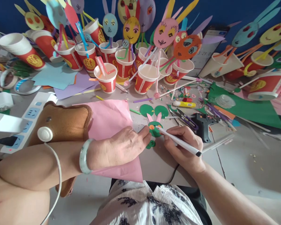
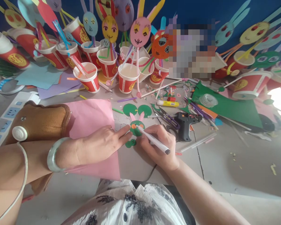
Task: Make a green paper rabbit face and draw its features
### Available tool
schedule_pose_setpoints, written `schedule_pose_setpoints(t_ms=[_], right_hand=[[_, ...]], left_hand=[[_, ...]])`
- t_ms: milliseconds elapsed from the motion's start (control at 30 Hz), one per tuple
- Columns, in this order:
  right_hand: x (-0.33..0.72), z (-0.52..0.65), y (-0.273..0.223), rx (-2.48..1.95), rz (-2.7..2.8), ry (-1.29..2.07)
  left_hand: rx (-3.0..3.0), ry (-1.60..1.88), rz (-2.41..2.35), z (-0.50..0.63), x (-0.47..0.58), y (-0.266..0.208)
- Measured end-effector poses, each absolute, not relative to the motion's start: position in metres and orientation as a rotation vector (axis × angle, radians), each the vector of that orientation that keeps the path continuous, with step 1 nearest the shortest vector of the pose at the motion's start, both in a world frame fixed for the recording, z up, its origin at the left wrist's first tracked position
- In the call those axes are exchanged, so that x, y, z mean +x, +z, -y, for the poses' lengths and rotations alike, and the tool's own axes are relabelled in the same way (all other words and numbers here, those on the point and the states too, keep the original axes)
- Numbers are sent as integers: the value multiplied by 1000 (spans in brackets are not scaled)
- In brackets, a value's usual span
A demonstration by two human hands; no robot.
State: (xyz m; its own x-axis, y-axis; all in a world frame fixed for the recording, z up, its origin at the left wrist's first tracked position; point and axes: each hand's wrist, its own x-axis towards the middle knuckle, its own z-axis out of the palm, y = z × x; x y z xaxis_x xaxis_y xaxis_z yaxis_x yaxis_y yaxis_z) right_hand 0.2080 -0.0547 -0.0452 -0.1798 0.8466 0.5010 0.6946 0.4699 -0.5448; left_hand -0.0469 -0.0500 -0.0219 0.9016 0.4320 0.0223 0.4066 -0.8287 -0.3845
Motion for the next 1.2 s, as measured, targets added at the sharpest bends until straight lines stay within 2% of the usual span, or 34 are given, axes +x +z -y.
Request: schedule_pose_setpoints(t_ms=[333, 1200], right_hand=[[204, 51, -41, -1217, 1985, 302], [207, 53, -42, -1285, 1992, 424]], left_hand=[[-2690, 46, 618, 49, -45, -37], [-2747, 85, 673, 49, -45, -33]])
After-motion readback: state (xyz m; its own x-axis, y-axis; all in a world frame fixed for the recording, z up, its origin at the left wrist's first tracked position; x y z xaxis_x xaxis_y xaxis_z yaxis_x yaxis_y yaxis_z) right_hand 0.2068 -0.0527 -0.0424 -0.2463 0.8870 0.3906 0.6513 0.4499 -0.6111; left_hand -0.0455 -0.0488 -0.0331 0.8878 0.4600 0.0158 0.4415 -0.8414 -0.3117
